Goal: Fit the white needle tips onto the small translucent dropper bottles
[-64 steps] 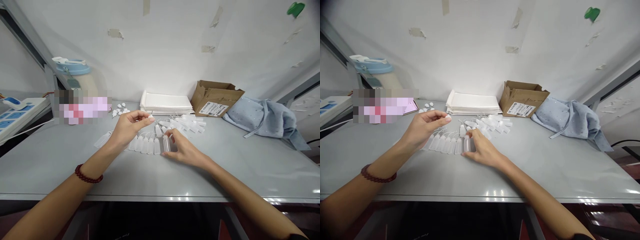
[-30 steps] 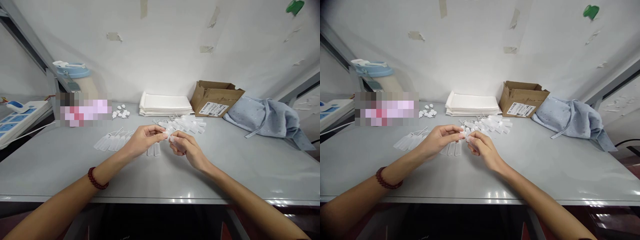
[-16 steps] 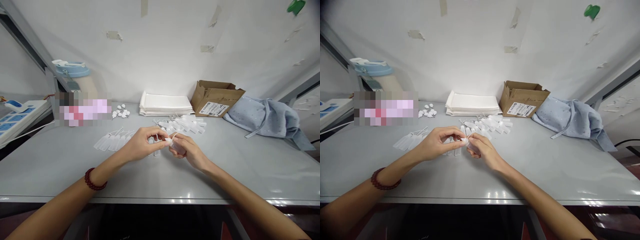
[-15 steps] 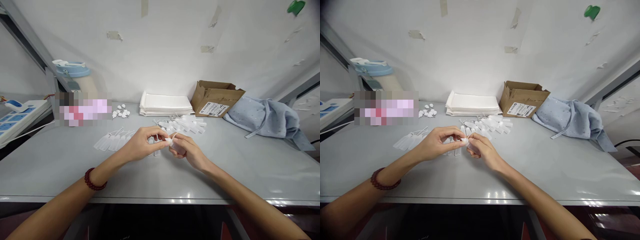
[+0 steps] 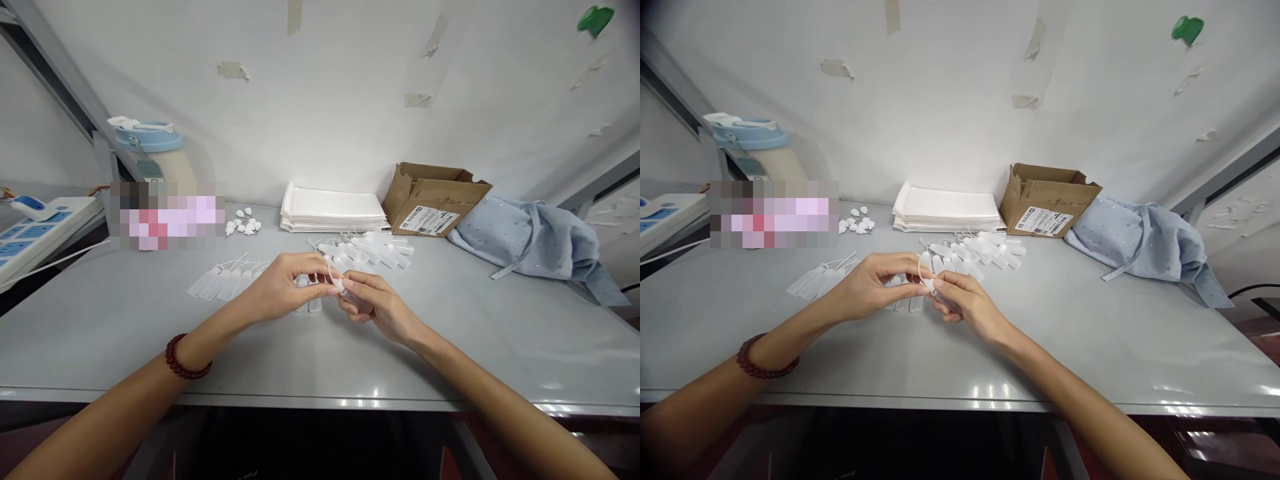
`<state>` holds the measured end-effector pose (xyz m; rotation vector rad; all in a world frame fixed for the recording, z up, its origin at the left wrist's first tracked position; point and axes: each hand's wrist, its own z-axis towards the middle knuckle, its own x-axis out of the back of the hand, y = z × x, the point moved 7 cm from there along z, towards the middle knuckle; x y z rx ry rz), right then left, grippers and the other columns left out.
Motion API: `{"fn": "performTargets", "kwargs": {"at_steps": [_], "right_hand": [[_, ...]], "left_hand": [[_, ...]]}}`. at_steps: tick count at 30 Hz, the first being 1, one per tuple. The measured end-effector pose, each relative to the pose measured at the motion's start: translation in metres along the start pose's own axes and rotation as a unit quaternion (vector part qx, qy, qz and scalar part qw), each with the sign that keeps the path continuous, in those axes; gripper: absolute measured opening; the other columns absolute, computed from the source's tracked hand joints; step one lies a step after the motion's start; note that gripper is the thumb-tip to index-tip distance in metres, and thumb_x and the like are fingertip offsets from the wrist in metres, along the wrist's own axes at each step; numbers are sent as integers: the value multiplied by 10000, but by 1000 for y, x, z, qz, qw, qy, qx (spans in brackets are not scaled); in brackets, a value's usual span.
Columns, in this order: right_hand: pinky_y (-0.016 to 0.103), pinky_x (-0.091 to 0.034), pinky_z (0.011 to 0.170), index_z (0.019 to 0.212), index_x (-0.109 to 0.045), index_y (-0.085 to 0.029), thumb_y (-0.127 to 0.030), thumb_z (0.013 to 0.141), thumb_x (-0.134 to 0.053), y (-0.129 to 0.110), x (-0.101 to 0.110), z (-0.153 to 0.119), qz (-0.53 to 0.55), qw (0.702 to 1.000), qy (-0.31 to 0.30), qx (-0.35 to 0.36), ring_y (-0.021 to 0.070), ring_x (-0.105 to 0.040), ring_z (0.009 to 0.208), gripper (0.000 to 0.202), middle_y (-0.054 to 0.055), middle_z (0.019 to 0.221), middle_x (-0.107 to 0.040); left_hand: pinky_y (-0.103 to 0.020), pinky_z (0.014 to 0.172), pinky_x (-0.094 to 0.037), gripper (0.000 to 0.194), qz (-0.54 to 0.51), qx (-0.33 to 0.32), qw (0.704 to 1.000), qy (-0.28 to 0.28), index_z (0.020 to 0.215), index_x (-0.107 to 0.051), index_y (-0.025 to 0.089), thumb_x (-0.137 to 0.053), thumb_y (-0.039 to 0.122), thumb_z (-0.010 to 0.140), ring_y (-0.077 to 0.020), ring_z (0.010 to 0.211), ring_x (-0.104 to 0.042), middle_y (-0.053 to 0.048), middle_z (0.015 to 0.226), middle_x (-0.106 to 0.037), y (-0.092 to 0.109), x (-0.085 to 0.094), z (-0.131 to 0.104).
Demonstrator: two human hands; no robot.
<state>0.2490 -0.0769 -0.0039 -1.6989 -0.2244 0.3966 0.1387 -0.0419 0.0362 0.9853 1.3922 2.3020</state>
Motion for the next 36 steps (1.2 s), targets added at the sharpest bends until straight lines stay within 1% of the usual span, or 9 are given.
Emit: {"fn": "performTargets", "kwargs": {"at_steps": [4,9,12,15,20,23,26,30,36], "right_hand": [[237,-174,470,708,-456,-177,-358,849,-531,-3,1,-1,-17,1000,15,22,77,-289,506,241,-50,580,-372],[235,-183,471,728,-461,-178,-357,854,-499,-6,3,-1,-32,999,30,32,77,-291,499,222,-53,576,-369],[234,-183,462,739,-473,-174,-359,845,-498,-5,4,-1,-36,998,37,27,73,-283,481,214,-53,565,-378],[233,-201,466,751,-487,-169,-359,844,-500,-2,3,-1,-52,998,36,24,76,-291,484,212,-53,563,-386],[249,-240,511,758,-493,-177,-376,866,-499,-3,3,-3,-142,986,64,60,92,-308,533,227,-51,585,-376],[255,-241,520,783,-498,-184,-394,888,-461,-8,3,-6,-225,966,83,93,97,-297,538,237,-51,596,-361],[252,-237,509,774,-510,-180,-386,870,-481,-7,4,-7,-205,971,86,85,95,-298,532,230,-50,587,-364],[239,-216,466,696,-488,-180,-338,819,-498,-1,5,-6,-101,990,87,44,83,-289,483,200,-63,530,-340],[225,-188,427,636,-432,-187,-364,814,-478,-1,5,-3,-68,993,95,29,70,-268,455,255,-64,521,-326]], "left_hand": [[-286,740,-466,182,-39,46,998,-4,894,-713,214,-588,333,838,-172,828,-586,-44,890,-652,-4,-1,-1],[-327,829,-458,215,-87,20,996,-5,822,-732,220,-542,313,865,-190,915,-570,-58,971,-611,5,3,-1],[-336,780,-474,401,-94,27,995,2,623,-697,185,-462,346,904,-184,805,-586,-64,808,-633,6,6,0],[-300,690,-479,449,-74,37,996,18,531,-624,174,-467,376,900,-155,670,-575,-40,637,-618,6,7,1],[-221,540,-429,211,-43,101,991,77,746,-622,178,-617,380,807,-111,558,-531,17,588,-582,-5,10,-2],[-219,510,-393,218,-24,119,992,38,859,-645,188,-633,397,795,-110,561,-507,14,635,-583,-10,3,-3],[-237,571,-414,194,18,77,997,-3,813,-681,183,-606,361,825,-127,637,-541,-15,719,-639,-6,-4,-3],[-253,631,-430,138,92,-25,995,3,849,-684,171,-581,263,853,-131,666,-549,-28,758,-656,7,-10,-4],[-289,719,-435,87,148,-99,984,23,894,-646,153,-579,189,852,-168,792,-528,-56,822,-637,14,-13,-7]]}}
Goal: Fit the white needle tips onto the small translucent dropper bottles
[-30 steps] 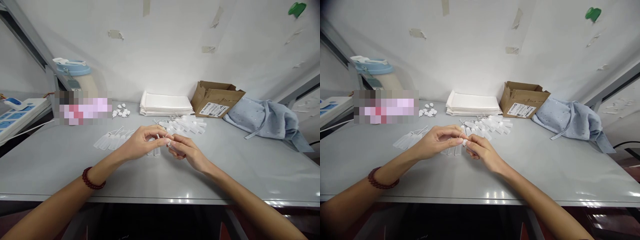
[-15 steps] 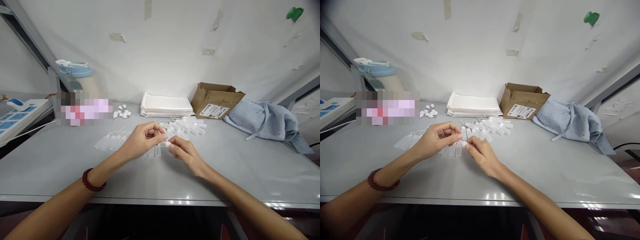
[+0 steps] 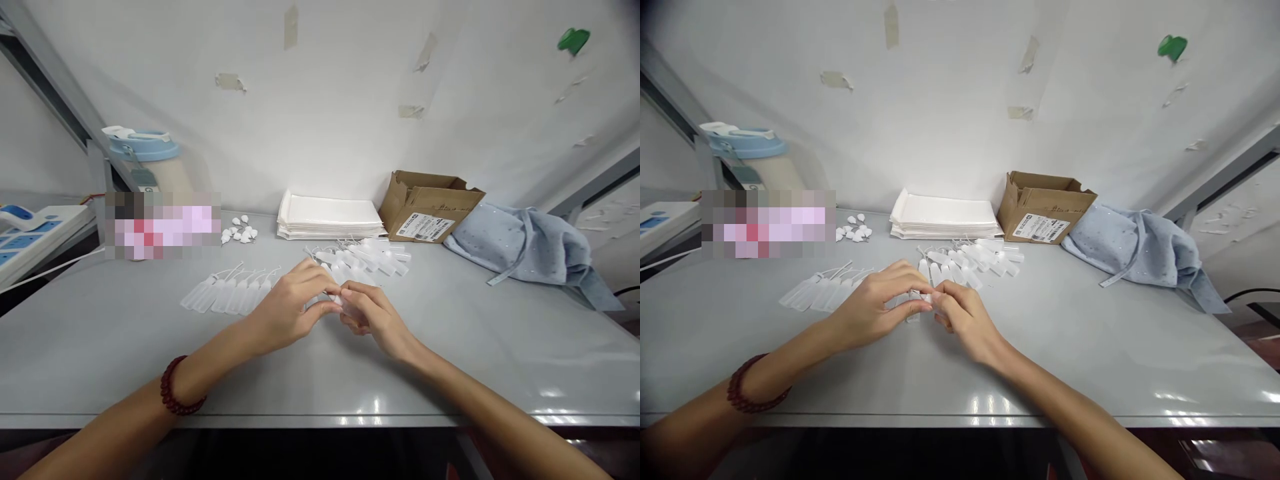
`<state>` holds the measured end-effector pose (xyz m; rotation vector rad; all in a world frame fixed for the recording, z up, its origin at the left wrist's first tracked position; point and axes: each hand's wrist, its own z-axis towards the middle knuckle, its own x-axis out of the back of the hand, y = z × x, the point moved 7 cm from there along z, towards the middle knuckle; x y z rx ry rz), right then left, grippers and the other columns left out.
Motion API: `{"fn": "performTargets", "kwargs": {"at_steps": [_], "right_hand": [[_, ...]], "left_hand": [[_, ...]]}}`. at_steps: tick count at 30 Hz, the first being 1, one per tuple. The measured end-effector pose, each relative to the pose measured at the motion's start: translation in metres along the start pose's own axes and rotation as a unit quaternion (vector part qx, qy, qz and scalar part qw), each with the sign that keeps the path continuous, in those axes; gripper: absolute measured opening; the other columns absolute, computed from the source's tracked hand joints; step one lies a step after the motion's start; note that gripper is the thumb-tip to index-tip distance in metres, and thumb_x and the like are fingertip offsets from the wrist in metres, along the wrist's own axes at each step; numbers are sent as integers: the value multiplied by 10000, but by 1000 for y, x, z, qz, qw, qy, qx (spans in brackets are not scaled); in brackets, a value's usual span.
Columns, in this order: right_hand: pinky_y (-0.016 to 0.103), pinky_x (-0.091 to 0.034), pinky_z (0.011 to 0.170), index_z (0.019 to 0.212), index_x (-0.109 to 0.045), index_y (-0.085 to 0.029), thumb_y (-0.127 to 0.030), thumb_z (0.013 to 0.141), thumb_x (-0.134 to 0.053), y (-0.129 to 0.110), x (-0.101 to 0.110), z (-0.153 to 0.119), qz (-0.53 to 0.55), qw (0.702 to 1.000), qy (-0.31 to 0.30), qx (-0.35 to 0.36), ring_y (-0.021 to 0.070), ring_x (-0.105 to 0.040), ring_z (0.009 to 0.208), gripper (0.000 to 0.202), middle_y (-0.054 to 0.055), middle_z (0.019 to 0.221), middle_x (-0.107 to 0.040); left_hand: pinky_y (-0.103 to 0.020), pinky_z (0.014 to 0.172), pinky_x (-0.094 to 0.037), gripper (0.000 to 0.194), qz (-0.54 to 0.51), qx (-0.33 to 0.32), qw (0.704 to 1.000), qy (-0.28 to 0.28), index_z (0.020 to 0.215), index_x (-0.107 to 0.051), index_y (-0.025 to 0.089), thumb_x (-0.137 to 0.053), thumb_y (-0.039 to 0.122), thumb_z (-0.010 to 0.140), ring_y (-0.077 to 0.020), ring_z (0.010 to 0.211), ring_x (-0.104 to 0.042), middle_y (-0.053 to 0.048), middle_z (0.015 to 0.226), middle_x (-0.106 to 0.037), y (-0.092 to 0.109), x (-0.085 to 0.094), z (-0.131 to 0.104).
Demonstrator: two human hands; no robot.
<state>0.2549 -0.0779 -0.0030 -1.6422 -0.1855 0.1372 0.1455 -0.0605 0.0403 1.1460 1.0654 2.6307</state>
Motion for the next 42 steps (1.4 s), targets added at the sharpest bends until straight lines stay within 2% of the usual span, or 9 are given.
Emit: {"fn": "performTargets", "kwargs": {"at_steps": [3,10,16,21,25,29,33,39,42], "right_hand": [[218,-157,408,618,-414,-188,-393,830,-450,2,-2,1,19,999,-32,-28,67,-249,439,297,-67,498,-309],[224,-168,440,655,-454,-174,-342,778,-541,-2,-4,0,43,997,-59,-23,56,-237,461,226,-72,522,-334],[223,-163,445,683,-497,-165,-339,784,-522,-3,0,0,35,998,-53,-25,61,-238,469,202,-72,516,-320],[214,-146,421,666,-465,-174,-378,820,-451,2,0,2,41,997,-56,-44,64,-230,455,256,-68,507,-314],[215,-151,419,678,-495,-162,-390,855,-388,5,0,3,22,997,-64,-46,70,-225,454,307,-64,507,-302],[221,-204,462,673,-488,-163,-352,831,-487,0,3,3,-30,999,-37,4,76,-277,502,246,-57,549,-335],[230,-231,480,645,-468,-166,-349,841,-486,-3,0,0,-70,997,-27,33,79,-293,510,268,-50,564,-358],[237,-219,468,593,-331,-202,-404,897,-367,-8,2,-1,-96,993,12,62,81,-263,492,366,-63,548,-278],[240,-228,482,595,-327,-202,-388,902,-380,-8,4,-2,-124,990,16,68,84,-276,505,363,-61,553,-284]], "left_hand": [[-314,777,-431,85,-21,-20,999,16,890,-660,159,-611,149,821,-181,844,-524,-58,845,-638,3,2,0],[-263,748,-482,137,-216,141,966,-11,914,-700,187,-669,212,782,-148,820,-589,-30,889,-639,-17,-2,2],[-232,655,-503,196,-210,225,951,-20,857,-674,166,-598,346,843,-144,741,-623,-18,775,-668,-22,-6,-1],[-268,721,-496,148,-60,38,997,-2,943,-651,133,-518,157,883,-149,798,-601,-70,886,-655,-6,-3,1],[-286,787,-482,227,28,-93,995,17,1019,-629,122,-446,71,894,-164,901,-587,-108,976,-645,7,-3,-2],[-221,676,-485,133,-73,70,995,1,908,-660,160,-535,196,881,-132,794,-608,-46,883,-664,-8,3,3],[-201,559,-468,175,-166,225,958,-68,860,-645,168,-571,326,855,-109,614,-590,4,685,-631,-23,-8,-4],[-204,643,-463,92,-95,135,985,-42,757,-643,143,-593,192,817,-105,676,-583,-9,748,-636,-14,-5,-2],[-209,677,-483,132,-110,163,979,-50,855,-653,152,-652,265,787,-118,717,-605,-12,800,-660,-14,-3,-1]]}}
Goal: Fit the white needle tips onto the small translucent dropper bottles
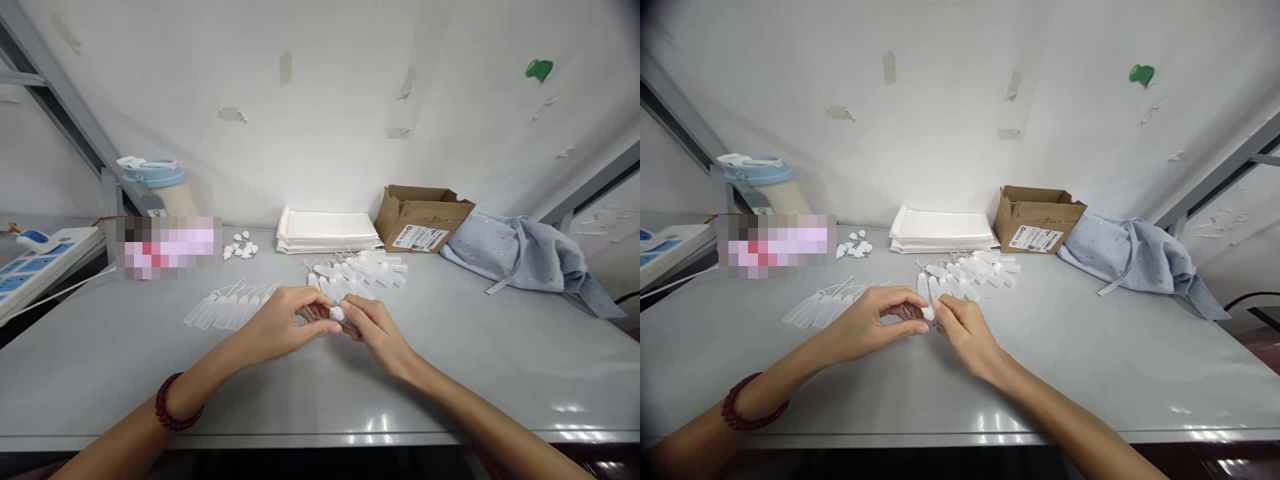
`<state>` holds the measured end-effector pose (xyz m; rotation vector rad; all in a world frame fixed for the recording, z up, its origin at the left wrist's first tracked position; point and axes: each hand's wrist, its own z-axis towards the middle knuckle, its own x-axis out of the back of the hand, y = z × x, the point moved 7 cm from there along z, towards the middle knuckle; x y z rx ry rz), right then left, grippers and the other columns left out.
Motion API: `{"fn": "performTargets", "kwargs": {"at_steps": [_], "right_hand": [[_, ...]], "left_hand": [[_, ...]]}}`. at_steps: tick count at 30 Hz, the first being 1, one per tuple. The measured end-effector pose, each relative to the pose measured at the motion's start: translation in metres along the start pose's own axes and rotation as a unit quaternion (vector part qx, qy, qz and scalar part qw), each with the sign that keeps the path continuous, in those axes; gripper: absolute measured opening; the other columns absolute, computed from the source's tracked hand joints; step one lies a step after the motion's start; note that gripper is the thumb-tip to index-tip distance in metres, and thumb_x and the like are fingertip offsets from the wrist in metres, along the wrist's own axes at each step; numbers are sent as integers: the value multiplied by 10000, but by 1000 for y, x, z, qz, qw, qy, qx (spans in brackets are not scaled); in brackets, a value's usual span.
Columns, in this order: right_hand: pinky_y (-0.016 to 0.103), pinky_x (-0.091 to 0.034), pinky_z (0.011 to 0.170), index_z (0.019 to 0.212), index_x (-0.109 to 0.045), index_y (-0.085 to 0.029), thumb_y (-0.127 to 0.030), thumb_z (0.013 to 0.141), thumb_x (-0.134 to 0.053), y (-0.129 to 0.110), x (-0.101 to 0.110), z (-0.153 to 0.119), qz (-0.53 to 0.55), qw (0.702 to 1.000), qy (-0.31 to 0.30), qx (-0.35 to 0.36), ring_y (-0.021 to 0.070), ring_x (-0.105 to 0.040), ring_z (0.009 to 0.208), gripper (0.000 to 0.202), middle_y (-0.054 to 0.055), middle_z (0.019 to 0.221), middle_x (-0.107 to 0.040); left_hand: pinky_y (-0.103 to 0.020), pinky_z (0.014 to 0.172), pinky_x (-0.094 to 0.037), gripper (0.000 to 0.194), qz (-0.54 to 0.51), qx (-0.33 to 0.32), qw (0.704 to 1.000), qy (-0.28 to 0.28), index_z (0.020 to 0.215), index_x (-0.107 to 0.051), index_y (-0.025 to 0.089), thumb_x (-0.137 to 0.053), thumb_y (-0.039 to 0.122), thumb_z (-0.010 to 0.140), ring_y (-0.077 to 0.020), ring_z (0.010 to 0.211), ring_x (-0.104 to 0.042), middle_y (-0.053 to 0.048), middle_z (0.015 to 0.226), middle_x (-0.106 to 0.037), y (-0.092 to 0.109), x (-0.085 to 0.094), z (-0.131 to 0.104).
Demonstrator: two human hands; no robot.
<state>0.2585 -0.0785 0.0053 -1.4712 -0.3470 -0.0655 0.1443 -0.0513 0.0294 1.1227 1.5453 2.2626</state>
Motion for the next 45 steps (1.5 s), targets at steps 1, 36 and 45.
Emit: {"fn": "performTargets", "kwargs": {"at_steps": [1,36,45], "right_hand": [[242,-234,490,598,-336,-200,-384,905,-382,1,0,0,-9,1000,-1,3,87,-285,513,361,-59,556,-296],[256,-319,543,759,-450,-186,-445,944,-323,16,-15,-11,-109,989,-83,-63,118,-409,564,343,-19,625,-451],[264,-416,577,1140,-469,-192,-160,930,-376,-6,2,-7,-235,950,3,206,148,-481,643,232,38,790,-519]], "left_hand": [[-208,665,-481,142,3,11,1000,4,849,-653,154,-646,284,793,-117,706,-603,-8,781,-660,-1,1,0],[-208,601,-412,118,-19,149,986,-69,784,-627,194,-544,253,844,-119,704,-573,28,742,-652,-19,-16,-3],[-239,633,-463,185,-103,180,977,44,802,-642,175,-548,329,847,-135,697,-582,-4,737,-648,-24,1,-4]]}}
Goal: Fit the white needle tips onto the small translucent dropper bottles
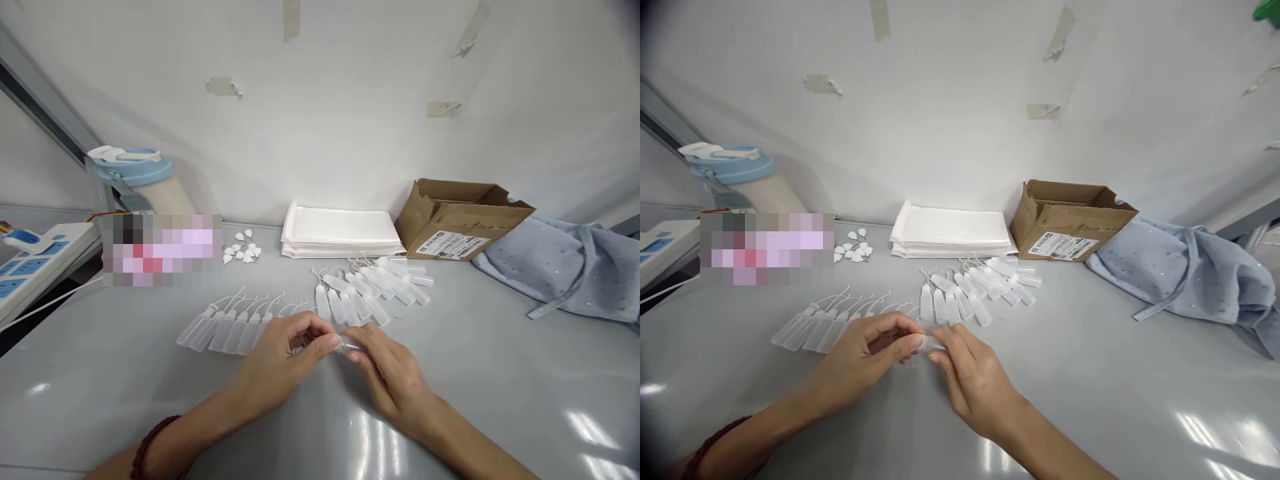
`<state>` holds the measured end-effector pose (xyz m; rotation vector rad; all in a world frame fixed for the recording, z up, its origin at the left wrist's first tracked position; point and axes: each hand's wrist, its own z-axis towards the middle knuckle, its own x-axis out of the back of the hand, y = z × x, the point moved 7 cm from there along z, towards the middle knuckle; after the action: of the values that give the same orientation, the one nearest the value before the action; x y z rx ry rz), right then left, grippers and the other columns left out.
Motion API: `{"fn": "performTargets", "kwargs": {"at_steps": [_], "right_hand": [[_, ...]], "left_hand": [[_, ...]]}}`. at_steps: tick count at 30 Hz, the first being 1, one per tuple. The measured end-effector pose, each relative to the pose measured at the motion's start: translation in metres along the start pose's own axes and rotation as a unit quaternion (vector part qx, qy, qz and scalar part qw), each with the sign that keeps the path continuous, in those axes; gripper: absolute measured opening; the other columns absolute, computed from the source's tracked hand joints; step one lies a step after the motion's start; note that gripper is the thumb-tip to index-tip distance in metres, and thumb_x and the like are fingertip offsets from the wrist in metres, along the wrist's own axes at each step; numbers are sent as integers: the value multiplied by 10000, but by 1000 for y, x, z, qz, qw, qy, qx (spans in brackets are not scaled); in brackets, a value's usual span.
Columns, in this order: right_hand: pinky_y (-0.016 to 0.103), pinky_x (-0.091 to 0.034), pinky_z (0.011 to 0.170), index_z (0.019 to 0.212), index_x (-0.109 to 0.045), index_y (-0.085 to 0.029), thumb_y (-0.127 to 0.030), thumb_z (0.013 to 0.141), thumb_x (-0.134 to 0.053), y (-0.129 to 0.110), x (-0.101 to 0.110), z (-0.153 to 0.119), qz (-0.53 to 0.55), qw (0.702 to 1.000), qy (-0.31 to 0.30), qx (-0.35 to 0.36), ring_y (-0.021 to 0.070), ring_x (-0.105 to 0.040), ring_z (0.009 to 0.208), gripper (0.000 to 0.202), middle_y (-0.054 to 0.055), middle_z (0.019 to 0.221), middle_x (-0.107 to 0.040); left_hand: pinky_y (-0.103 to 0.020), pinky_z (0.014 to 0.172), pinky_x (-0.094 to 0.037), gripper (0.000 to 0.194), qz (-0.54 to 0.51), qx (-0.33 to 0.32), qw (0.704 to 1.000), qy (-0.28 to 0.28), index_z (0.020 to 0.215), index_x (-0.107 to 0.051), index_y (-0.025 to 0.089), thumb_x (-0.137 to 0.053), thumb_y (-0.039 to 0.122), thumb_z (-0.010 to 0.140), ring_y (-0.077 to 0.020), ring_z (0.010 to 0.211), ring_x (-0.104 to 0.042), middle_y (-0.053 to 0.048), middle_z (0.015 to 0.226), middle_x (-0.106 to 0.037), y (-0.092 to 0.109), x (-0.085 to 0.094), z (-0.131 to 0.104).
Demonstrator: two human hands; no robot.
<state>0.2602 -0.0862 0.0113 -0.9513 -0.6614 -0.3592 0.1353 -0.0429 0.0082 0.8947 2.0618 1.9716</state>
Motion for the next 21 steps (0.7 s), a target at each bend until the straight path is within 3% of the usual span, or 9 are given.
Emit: {"fn": "performTargets", "kwargs": {"at_steps": [3,6,8,10,12,14,17,19,21], "right_hand": [[264,-401,567,1142,-486,-196,-147,927,-380,-2,3,1,16,999,42,16,145,-455,631,245,32,770,-512],[254,-369,533,974,-552,-188,-259,944,-385,12,-2,5,138,984,21,-115,123,-421,571,184,1,682,-483],[235,-315,469,799,-539,-179,-393,935,-396,25,-13,3,266,933,-25,-242,100,-358,506,291,-29,601,-407],[217,-244,414,689,-470,-180,-510,899,-414,28,-24,0,384,859,-78,-329,76,-276,464,396,-47,575,-347],[210,-210,392,646,-424,-184,-561,879,-412,27,-28,-2,430,821,-109,-359,65,-224,452,443,-55,571,-318],[216,-260,405,670,-459,-179,-525,907,-381,27,-21,0,369,863,-88,-333,76,-270,460,426,-48,571,-332],[248,-410,523,886,-558,-173,-354,954,-350,17,-2,8,143,974,-12,-177,124,-468,571,284,4,656,-486],[266,-464,573,1098,-514,-179,-243,955,-349,4,2,8,11,998,16,-54,151,-548,644,227,46,773,-575],[278,-499,579,1242,-417,-175,-200,953,-358,-5,1,6,-83,995,41,33,174,-594,684,296,80,847,-614]], "left_hand": [[-237,635,-468,179,23,-34,999,17,806,-633,179,-526,306,873,-128,693,-581,1,733,-643,1,1,0],[-248,663,-472,111,88,-153,983,59,852,-613,177,-519,225,887,-123,707,-574,-9,763,-638,8,2,-2],[-266,688,-478,97,134,-275,949,78,908,-592,162,-500,141,888,-136,748,-568,-39,810,-635,16,-1,-8],[-291,712,-484,140,161,-363,914,79,960,-577,147,-481,82,882,-154,790,-562,-68,841,-631,21,-5,-15],[-296,722,-488,148,153,-381,909,70,975,-580,145,-492,78,877,-160,806,-566,-75,849,-632,23,-3,-14],[-278,721,-493,111,113,-319,940,50,956,-596,155,-536,127,867,-149,790,-583,-59,851,-641,19,1,-6],[-260,736,-497,96,38,-182,983,2,919,-625,169,-566,211,856,-133,762,-598,-29,840,-653,9,6,7],[-262,746,-492,116,6,-130,991,-17,899,-640,168,-560,238,854,-136,771,-593,-24,838,-654,6,8,10],[-253,715,-485,136,-18,-85,996,-37,876,-651,163,-563,264,850,-133,755,-580,-21,820,-647,2,8,12]]}}
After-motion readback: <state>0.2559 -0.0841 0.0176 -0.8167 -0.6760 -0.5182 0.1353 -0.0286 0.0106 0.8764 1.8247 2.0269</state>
